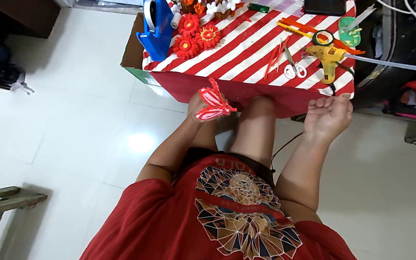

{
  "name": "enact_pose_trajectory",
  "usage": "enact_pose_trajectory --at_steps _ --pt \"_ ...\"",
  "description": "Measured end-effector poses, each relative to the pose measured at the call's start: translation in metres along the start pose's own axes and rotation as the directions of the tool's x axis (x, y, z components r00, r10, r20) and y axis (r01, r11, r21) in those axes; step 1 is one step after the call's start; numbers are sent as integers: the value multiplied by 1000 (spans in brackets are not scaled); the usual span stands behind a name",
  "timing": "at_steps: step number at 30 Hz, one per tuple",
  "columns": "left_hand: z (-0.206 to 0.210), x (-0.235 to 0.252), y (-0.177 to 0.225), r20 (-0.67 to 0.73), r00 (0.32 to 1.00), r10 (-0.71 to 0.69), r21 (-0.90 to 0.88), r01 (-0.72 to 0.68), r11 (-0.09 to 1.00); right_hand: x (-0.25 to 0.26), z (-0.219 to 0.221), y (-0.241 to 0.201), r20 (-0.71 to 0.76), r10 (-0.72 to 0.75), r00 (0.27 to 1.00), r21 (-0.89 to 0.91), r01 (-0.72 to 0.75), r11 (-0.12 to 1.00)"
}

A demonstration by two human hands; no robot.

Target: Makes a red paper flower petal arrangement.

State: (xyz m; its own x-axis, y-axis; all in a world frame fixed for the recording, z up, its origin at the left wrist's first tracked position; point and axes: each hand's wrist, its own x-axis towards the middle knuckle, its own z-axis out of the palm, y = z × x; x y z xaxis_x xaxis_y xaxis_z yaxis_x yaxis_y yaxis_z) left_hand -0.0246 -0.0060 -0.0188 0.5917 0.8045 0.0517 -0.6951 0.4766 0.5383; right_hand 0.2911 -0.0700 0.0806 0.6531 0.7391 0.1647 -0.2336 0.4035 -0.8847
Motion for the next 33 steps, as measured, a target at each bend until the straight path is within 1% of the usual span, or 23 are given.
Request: enact_pose_trajectory --at_steps 1,2,3,5,6,7,9,10,11,13,15,16,17,18,20,22,24,25,26,27,28,31,33 --pt "6 2 -1 -45 997 55 38 -53 998 -1 -3 1 66 -20 998 -36 22 999" --pt "14 3 -1 -95 992 85 140 -71 988 -4 -3 2 155 -31 987 -81 44 996" --pt "28 3 2 -109 992 70 254 -40 966 -7 -1 4 210 -31 977 -111 55 992" --pt "59 3 10 -82 997 -3 404 36 914 -16 12 10 206 -28 978 -137 57 989" --pt "68 6 10 -118 993 -23 442 74 894 -20 19 13 203 -12 979 -154 44 987" --pt "75 9 9 -193 981 -8 491 103 865 -23 24 17 204 8 979 -190 32 981" --pt "86 16 7 -334 936 107 601 124 789 -29 25 24 307 40 951 -349 73 934" --pt "86 18 6 -366 912 184 656 112 746 -31 26 26 369 64 927 -409 100 907" --pt "86 19 6 -371 893 254 712 99 695 -34 28 28 380 97 920 -465 100 880" --pt "86 20 8 -360 870 336 797 99 596 -36 33 34 315 108 943 -534 82 841" --pt "88 19 11 -336 863 379 853 107 511 -33 28 43 305 98 947 -606 114 787" --pt "89 18 12 -334 861 384 863 115 492 -31 23 47 318 103 943 -645 136 752" --pt "90 18 13 -337 861 380 863 122 490 -30 19 51 323 120 939 -682 143 717" --pt "91 18 13 -353 861 367 846 127 517 -30 16 53 321 144 936 -714 139 687" --pt "92 19 11 -408 859 310 747 118 654 -32 10 59 312 149 938 -747 145 649" --pt "91 19 8 -448 867 217 564 86 821 -32 6 66 308 77 948 -775 204 598" --pt "86 18 7 -427 894 134 398 53 916 -33 5 72 317 23 948 -818 261 512" --pt "82 17 7 -404 909 106 354 48 934 -34 4 73 329 39 943 -844 275 460" --pt "80 16 8 -389 916 92 329 45 943 -34 3 74 336 94 937 -873 272 404" --pt "79 15 8 -387 918 92 322 41 946 -35 0 76 333 153 930 -897 262 357" --pt "78 15 9 -383 918 97 324 35 946 -37 -3 82 334 172 927 -907 267 325" --pt "70 14 10 -354 929 108 330 16 944 -51 -13 97 365 81 927 -908 336 251" --pt "62 12 10 -347 931 113 341 14 940 -64 -12 97 366 99 925 -925 351 144"
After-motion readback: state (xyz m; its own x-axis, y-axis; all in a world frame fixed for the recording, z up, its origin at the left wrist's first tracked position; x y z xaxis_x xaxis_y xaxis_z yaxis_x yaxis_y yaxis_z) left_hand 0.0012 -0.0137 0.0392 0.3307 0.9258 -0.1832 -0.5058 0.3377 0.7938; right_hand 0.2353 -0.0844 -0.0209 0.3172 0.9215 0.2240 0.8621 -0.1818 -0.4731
